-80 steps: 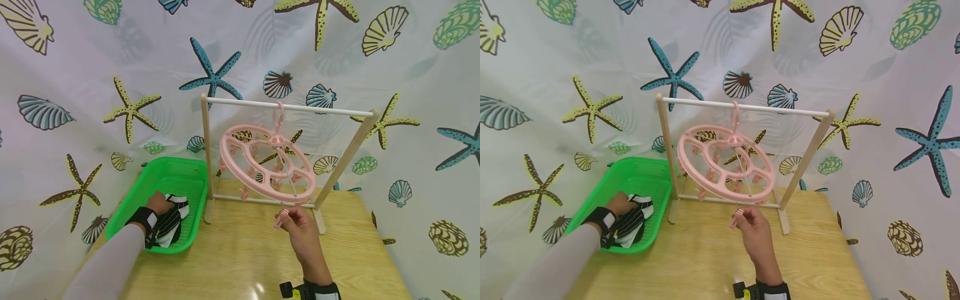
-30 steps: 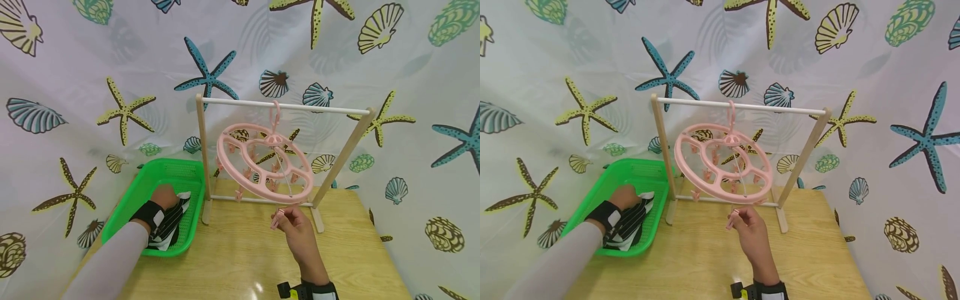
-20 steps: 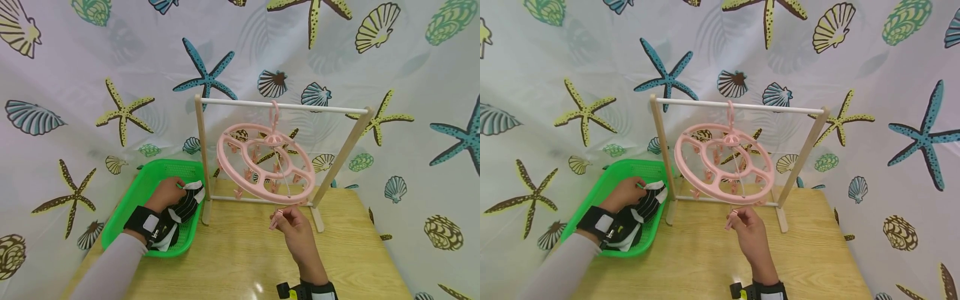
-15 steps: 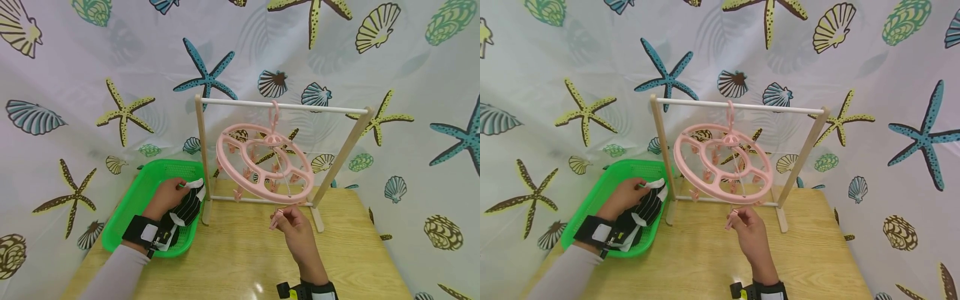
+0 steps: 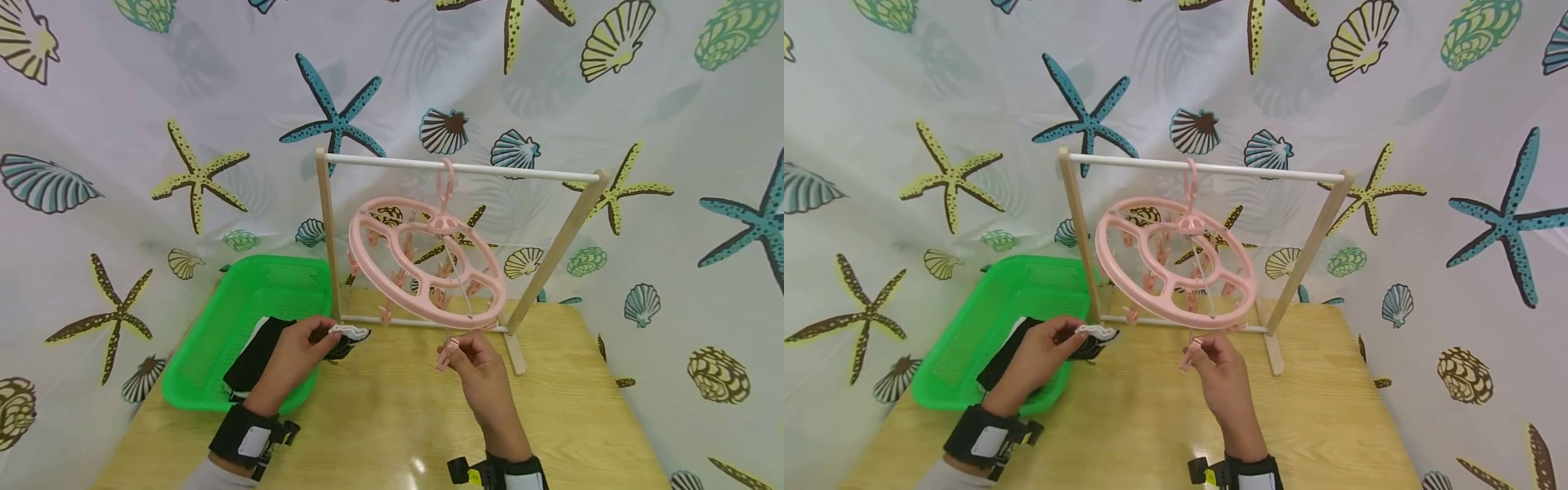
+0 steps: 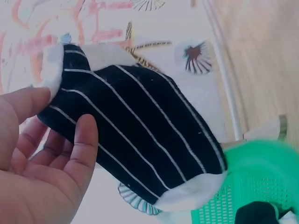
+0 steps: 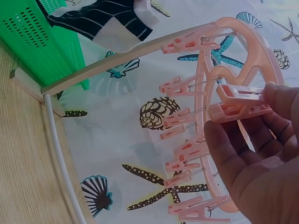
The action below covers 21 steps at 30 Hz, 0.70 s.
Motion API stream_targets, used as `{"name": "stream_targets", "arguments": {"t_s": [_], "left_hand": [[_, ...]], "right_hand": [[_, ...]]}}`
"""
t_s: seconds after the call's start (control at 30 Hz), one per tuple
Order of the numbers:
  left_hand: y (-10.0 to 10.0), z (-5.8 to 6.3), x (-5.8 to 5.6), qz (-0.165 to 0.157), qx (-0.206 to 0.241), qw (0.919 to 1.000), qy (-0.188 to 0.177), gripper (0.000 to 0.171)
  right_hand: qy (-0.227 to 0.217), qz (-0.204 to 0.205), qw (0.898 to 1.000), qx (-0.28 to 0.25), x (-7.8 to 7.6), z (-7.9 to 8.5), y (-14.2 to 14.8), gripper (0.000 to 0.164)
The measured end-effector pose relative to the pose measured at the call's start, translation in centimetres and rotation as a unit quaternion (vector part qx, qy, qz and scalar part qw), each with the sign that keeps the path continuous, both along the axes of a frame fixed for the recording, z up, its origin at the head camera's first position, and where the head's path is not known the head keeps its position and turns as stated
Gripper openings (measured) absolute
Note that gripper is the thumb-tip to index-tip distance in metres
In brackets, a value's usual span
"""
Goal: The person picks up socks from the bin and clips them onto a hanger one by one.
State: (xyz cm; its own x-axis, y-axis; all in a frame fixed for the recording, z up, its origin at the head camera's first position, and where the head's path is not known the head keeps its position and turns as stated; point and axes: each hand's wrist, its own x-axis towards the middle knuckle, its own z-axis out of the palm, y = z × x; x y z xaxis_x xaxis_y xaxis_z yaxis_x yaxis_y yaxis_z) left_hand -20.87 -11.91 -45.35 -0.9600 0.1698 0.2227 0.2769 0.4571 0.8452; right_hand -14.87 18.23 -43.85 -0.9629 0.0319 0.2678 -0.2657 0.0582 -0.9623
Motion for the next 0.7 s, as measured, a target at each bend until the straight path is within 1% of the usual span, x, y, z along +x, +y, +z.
{"name": "stream_targets", "arguments": {"t_s": [0.1,0.17,0.3,0.47,0.57,0.7], "left_hand": [[0.8,-0.6,0.7,-0.018,-0.007,0.9989,0.043,0.015],[1.3,-0.8,1.2,-0.02,-0.007,0.9975,0.067,0.013],[2.6,-0.8,2.0,-0.022,0.01,0.9966,0.079,0.012],[4.9,-0.9,2.6,-0.049,0.017,0.9957,0.076,0.012],[6.4,-1.1,2.8,-0.071,0.021,0.9954,0.061,0.01],[8.3,-1.5,3.3,-0.097,0.033,0.9943,0.028,0.011]], "right_hand": [[0.007,-0.001,1.0,0.003,-0.1,0.1,-0.2,0.019],[0.004,-0.003,1.0,0.003,0.0,0.2,-0.2,0.019],[-0.001,0.001,1.0,-0.004,0.0,0.2,-0.3,0.02],[0.004,0.004,1.0,-0.009,-0.2,0.2,-0.6,0.02],[0.005,0.005,1.0,-0.009,-0.2,0.0,-0.8,0.02],[0.002,0.003,1.0,-0.011,-0.2,0.0,-1.1,0.018]]}}
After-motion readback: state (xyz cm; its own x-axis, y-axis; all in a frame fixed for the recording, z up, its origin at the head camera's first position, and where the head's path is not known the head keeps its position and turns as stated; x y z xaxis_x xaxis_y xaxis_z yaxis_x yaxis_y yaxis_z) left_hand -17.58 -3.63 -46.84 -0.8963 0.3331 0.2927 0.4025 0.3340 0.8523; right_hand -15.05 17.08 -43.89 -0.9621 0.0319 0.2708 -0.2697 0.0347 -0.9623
